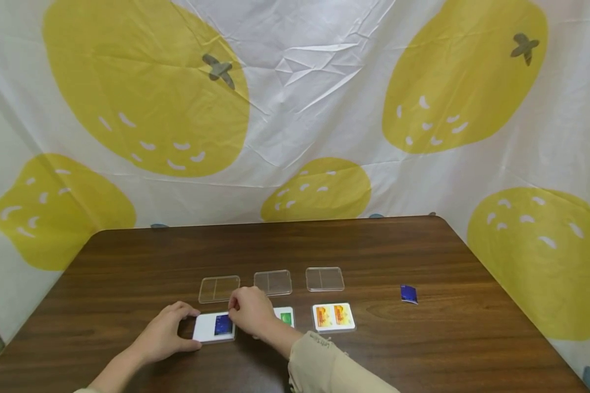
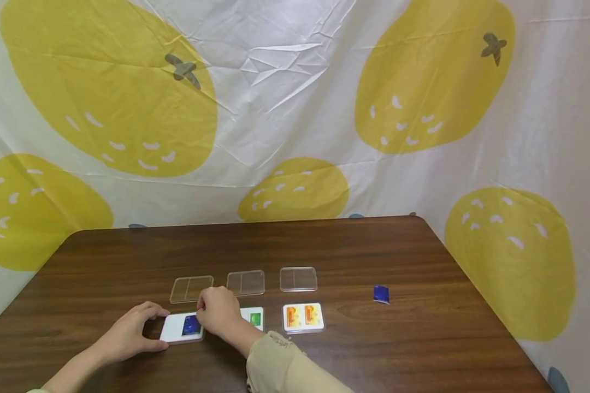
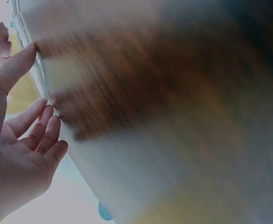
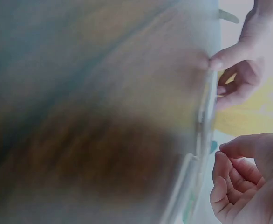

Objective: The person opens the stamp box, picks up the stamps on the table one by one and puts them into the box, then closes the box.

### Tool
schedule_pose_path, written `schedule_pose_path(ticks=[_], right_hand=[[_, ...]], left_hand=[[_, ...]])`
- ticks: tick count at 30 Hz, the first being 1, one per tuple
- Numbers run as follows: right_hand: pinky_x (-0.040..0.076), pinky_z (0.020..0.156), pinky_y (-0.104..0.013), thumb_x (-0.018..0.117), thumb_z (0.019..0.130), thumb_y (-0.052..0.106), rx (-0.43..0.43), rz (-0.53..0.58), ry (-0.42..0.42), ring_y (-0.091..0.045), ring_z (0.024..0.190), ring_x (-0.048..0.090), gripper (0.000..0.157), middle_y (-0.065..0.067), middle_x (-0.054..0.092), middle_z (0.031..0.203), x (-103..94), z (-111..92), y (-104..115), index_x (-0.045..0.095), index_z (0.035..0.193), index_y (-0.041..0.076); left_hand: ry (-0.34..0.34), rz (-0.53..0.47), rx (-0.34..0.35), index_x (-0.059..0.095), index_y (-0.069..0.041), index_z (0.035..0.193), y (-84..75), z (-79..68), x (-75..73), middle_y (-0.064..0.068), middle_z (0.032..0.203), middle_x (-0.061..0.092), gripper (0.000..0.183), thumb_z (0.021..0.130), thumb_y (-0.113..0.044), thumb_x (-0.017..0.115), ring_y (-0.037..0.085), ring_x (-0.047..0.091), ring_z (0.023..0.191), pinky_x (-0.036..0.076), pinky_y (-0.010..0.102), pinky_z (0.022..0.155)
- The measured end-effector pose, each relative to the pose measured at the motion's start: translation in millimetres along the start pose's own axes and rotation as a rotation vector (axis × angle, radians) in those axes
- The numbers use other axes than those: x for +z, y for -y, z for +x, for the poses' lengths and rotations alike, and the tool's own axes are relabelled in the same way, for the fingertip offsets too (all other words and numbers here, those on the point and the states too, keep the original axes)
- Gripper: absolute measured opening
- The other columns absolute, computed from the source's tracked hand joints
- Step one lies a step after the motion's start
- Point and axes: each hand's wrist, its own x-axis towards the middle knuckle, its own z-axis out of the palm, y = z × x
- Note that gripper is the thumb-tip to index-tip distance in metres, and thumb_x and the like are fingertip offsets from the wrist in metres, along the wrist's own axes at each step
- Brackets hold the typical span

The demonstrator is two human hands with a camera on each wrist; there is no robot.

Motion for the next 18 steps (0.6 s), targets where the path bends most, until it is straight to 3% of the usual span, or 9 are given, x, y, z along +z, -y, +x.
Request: schedule_pose_path(ticks=[7, 11, 18], right_hand=[[0.039, 0.056, -0.012, 0.066, 0.07, 0.008, -0.035, 0.248, 0.032, 0.003, 0.053, 0.046, 0.004, 0.007, 0.058, 0.06, -26.1, -7, -14, 0.067, 0.074, 0.008], [0.042, 0.054, -0.014, 0.069, 0.072, 0.006, -0.043, 0.349, 0.063, 0.001, 0.056, 0.048, 0.008, 0.003, 0.06, 0.064, -44.6, -17, -29, 0.067, 0.078, 0.003], [0.044, 0.055, -0.019, 0.069, 0.074, 0.006, -0.062, 0.313, 0.045, -0.002, 0.06, 0.05, 0.008, 0.003, 0.06, 0.068, -78.2, -41, -72, 0.066, 0.082, 0.002]], left_hand=[[-0.002, 0.001, -0.002, 0.063, -0.006, 0.099, -0.4, -0.6, 0.2, 0.002, 0.099, 0.058, 0.055, 0.055, -0.032, 0.084, 0.023, 0.054, 0.094, 0.045, 0.043, 0.081], [-0.006, 0.011, -0.008, 0.063, -0.006, 0.099, -0.1, -1.0, 0.2, 0.001, 0.099, 0.058, 0.055, 0.055, -0.031, 0.084, 0.023, 0.054, 0.094, 0.045, 0.043, 0.081], [-0.011, 0.019, -0.002, 0.063, -0.006, 0.099, -0.5, -1.2, -0.7, 0.001, 0.099, 0.058, 0.055, 0.056, -0.032, 0.084, 0.024, 0.054, 0.094, 0.045, 0.043, 0.081]])
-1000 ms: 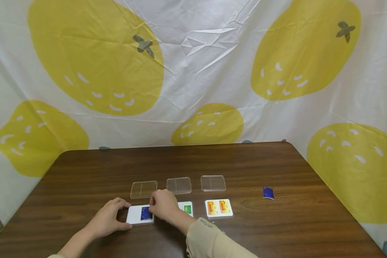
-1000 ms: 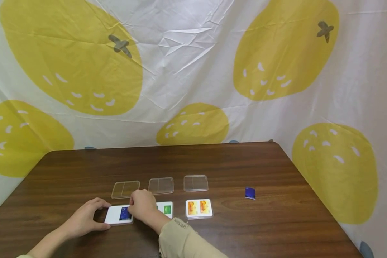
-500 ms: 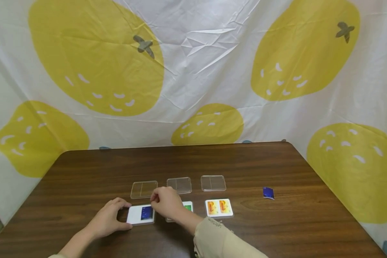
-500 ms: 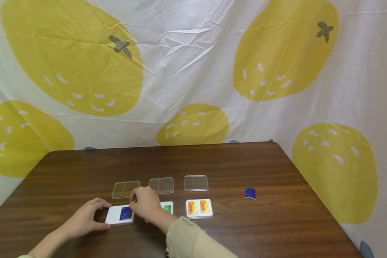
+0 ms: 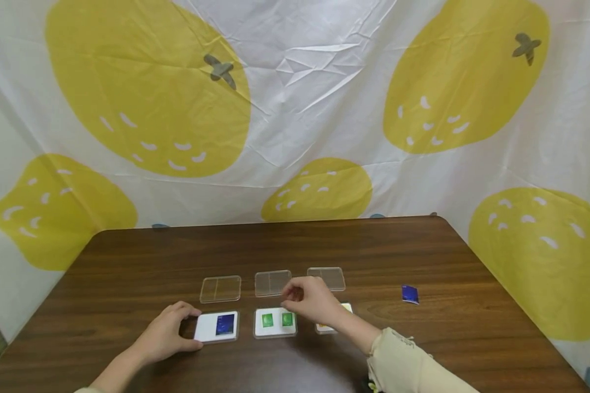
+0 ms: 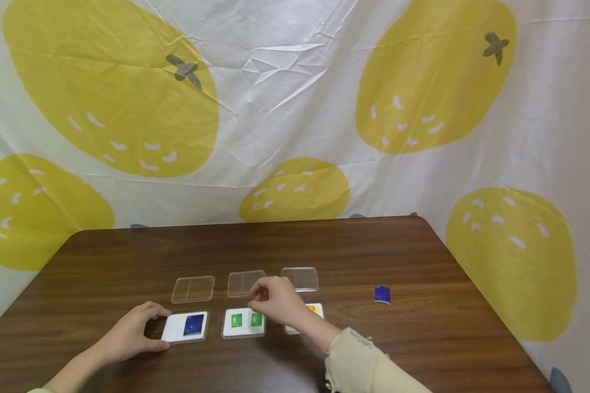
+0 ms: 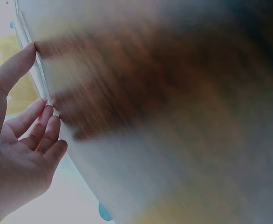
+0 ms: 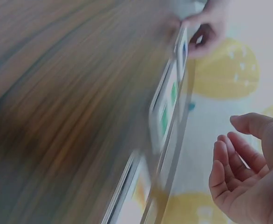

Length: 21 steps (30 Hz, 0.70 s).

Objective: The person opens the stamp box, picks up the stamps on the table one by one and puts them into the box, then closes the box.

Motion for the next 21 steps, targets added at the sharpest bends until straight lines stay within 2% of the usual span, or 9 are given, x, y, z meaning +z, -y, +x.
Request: schedule_pose_path(ticks=[3, 8, 12, 16, 21], right_hand=[[0.045, 0.056, -0.02, 0.068, 0.075, 0.006, 0.035, -0.011, -0.043, -0.004, 0.061, 0.051, 0.009, 0.003, 0.06, 0.068, -21.5, -11, -22, 0.066, 0.082, 0.002], [0.044, 0.055, -0.021, 0.067, 0.076, 0.006, 0.157, -0.006, -0.131, -0.008, 0.062, 0.052, 0.012, 0.0, 0.061, 0.07, -62.7, -35, -68, 0.066, 0.086, -0.001], [0.044, 0.055, -0.021, 0.069, 0.077, 0.009, 0.202, -0.067, -0.18, -0.009, 0.064, 0.054, 0.019, -0.002, 0.063, 0.075, -98.0, -58, -104, 0.066, 0.092, -0.003], [0.045, 0.057, -0.022, 0.069, 0.079, 0.013, 0.231, -0.153, -0.17, -0.008, 0.066, 0.054, 0.023, -0.003, 0.064, 0.078, -127.3, -80, -129, 0.066, 0.096, -0.003], [0.044, 0.057, -0.023, 0.07, 0.078, 0.018, 0.27, -0.234, -0.13, -0.008, 0.068, 0.053, 0.03, -0.005, 0.064, 0.083, -150.2, -100, -150, 0.066, 0.099, -0.003]], left_hand=[[-0.003, 0.001, 0.002, 0.063, -0.006, 0.099, 0.9, -0.2, -0.1, 0.002, 0.099, 0.058, 0.055, 0.055, -0.032, 0.084, 0.024, 0.054, 0.094, 0.045, 0.044, 0.081], [0.002, -0.01, 0.005, 0.063, -0.005, 0.1, 1.7, -0.3, 0.2, 0.003, 0.1, 0.058, 0.056, 0.056, -0.032, 0.084, 0.024, 0.053, 0.094, 0.045, 0.043, 0.08], [0.002, -0.015, 0.004, 0.063, -0.006, 0.1, 2.2, 0.1, 0.5, 0.002, 0.099, 0.058, 0.056, 0.056, -0.032, 0.084, 0.023, 0.053, 0.093, 0.045, 0.043, 0.08], [-0.005, -0.015, 0.018, 0.063, -0.006, 0.099, 2.9, 0.8, 0.2, 0.001, 0.099, 0.058, 0.055, 0.055, -0.032, 0.084, 0.022, 0.053, 0.092, 0.044, 0.042, 0.08], [0.004, -0.018, 0.017, 0.063, -0.007, 0.099, 3.6, 1.2, 1.0, 0.001, 0.098, 0.057, 0.055, 0.055, -0.033, 0.084, 0.021, 0.053, 0.092, 0.044, 0.041, 0.08]])
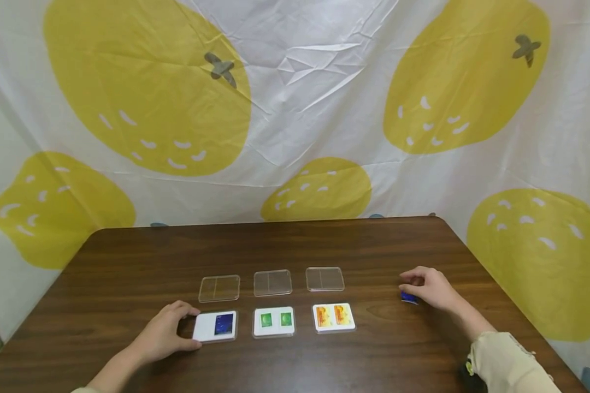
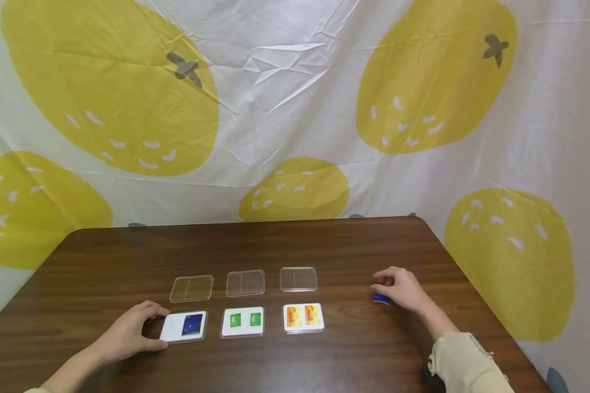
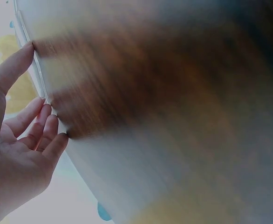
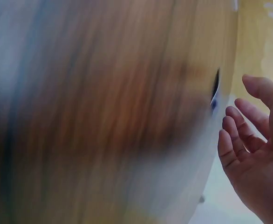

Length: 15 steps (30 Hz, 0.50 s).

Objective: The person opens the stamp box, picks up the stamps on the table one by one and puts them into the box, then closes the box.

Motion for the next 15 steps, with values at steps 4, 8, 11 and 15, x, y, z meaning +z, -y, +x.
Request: schedule_pose_path(ticks=[4, 8, 11, 15], right_hand=[[0.044, 0.059, -0.023, 0.073, 0.075, 0.021, 0.026, -0.024, 0.042, -0.013, 0.074, 0.055, 0.038, -0.008, 0.063, 0.089, -5.0, -4, -14, 0.065, 0.102, -0.005], [0.045, 0.064, -0.025, 0.076, 0.071, 0.021, 0.026, -0.021, 0.065, -0.019, 0.08, 0.055, 0.042, -0.009, 0.06, 0.092, -4.7, -8, -18, 0.065, 0.102, -0.006], [0.044, 0.065, -0.026, 0.077, 0.07, 0.02, 0.016, -0.02, 0.07, -0.019, 0.079, 0.053, 0.043, -0.008, 0.058, 0.091, -4.3, -9, -16, 0.065, 0.101, -0.008], [0.04, 0.063, -0.025, 0.077, 0.07, 0.019, 0.018, -0.034, 0.064, -0.016, 0.077, 0.048, 0.04, -0.006, 0.055, 0.089, -3.6, -10, -15, 0.066, 0.099, -0.006]], left_hand=[[0.007, -0.004, -0.006, 0.062, -0.007, 0.099, -0.1, -0.1, 0.1, 0.001, 0.098, 0.057, 0.055, 0.055, -0.033, 0.084, 0.021, 0.053, 0.091, 0.044, 0.041, 0.079], [0.008, -0.004, -0.012, 0.062, -0.007, 0.1, -0.3, -0.7, 0.2, 0.001, 0.099, 0.058, 0.056, 0.055, -0.033, 0.084, 0.021, 0.053, 0.091, 0.044, 0.041, 0.079], [0.009, -0.004, -0.015, 0.062, -0.007, 0.1, -0.6, -0.6, 0.0, 0.001, 0.099, 0.058, 0.056, 0.055, -0.033, 0.084, 0.021, 0.053, 0.092, 0.044, 0.041, 0.079], [0.013, -0.003, -0.022, 0.063, -0.007, 0.1, -1.4, -0.7, -0.9, 0.001, 0.1, 0.057, 0.057, 0.055, -0.034, 0.084, 0.021, 0.053, 0.092, 0.044, 0.041, 0.08]])
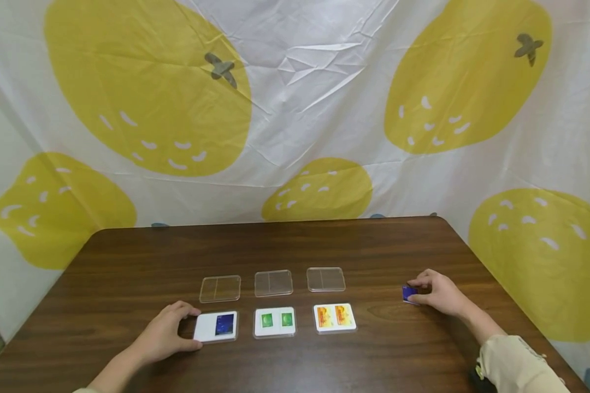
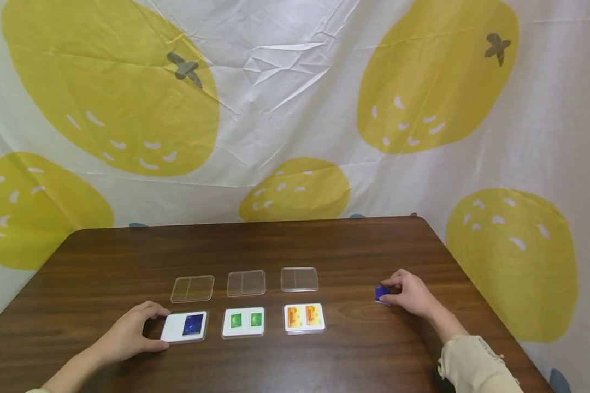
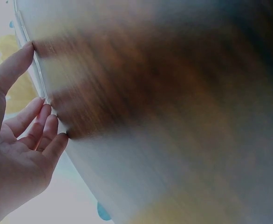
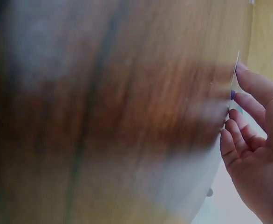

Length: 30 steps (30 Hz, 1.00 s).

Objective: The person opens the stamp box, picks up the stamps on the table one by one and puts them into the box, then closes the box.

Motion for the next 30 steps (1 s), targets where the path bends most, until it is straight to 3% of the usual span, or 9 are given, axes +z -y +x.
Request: schedule_pose_path(ticks=[7, 11, 15, 23, 30], right_hand=[[0.041, 0.06, -0.024, 0.077, 0.069, 0.016, -0.02, -0.004, -0.031, -0.013, 0.072, 0.05, 0.025, -0.003, 0.057, 0.082, 0.4, 1, -1, 0.068, 0.088, 0.002], [0.042, 0.058, -0.023, 0.075, 0.072, 0.013, -0.034, 0.016, 0.001, -0.007, 0.067, 0.05, 0.02, -0.002, 0.059, 0.077, -2.0, 3, -3, 0.065, 0.086, 0.001], [0.045, 0.053, -0.022, 0.069, 0.075, 0.004, 0.016, 0.086, 0.044, -0.003, 0.061, 0.051, 0.011, -0.004, 0.062, 0.073, -5.3, 5, -6, 0.066, 0.085, -0.003], [0.049, 0.052, -0.024, 0.063, 0.077, -0.002, 0.119, 0.188, 0.105, -0.009, 0.062, 0.058, 0.012, -0.012, 0.066, 0.077, -10.1, 5, -8, 0.066, 0.086, -0.008], [0.05, 0.053, -0.026, 0.061, 0.079, -0.002, 0.1, 0.272, 0.15, -0.01, 0.065, 0.059, 0.014, -0.017, 0.066, 0.081, -12.1, 6, -8, 0.064, 0.088, -0.013]], left_hand=[[-0.013, -0.003, 0.003, 0.063, -0.006, 0.1, 0.9, 0.4, 0.5, 0.0, 0.099, 0.057, 0.055, 0.056, -0.032, 0.084, 0.021, 0.053, 0.092, 0.044, 0.041, 0.079], [-0.022, -0.003, 0.006, 0.063, -0.006, 0.099, 1.7, 1.1, 1.9, 0.0, 0.098, 0.057, 0.054, 0.056, -0.031, 0.083, 0.021, 0.053, 0.092, 0.044, 0.041, 0.08], [-0.03, -0.001, 0.014, 0.063, -0.006, 0.099, 2.0, 1.2, 2.7, 0.0, 0.098, 0.057, 0.054, 0.056, -0.032, 0.083, 0.021, 0.053, 0.092, 0.044, 0.041, 0.079], [-0.021, -0.005, 0.011, 0.062, -0.005, 0.1, 1.3, 1.0, 2.1, 0.0, 0.099, 0.057, 0.055, 0.056, -0.031, 0.083, 0.021, 0.053, 0.093, 0.044, 0.042, 0.08], [-0.011, -0.005, -0.002, 0.063, -0.005, 0.1, -0.8, 0.5, 0.7, 0.0, 0.099, 0.057, 0.056, 0.056, -0.032, 0.084, 0.022, 0.053, 0.093, 0.044, 0.042, 0.08]])
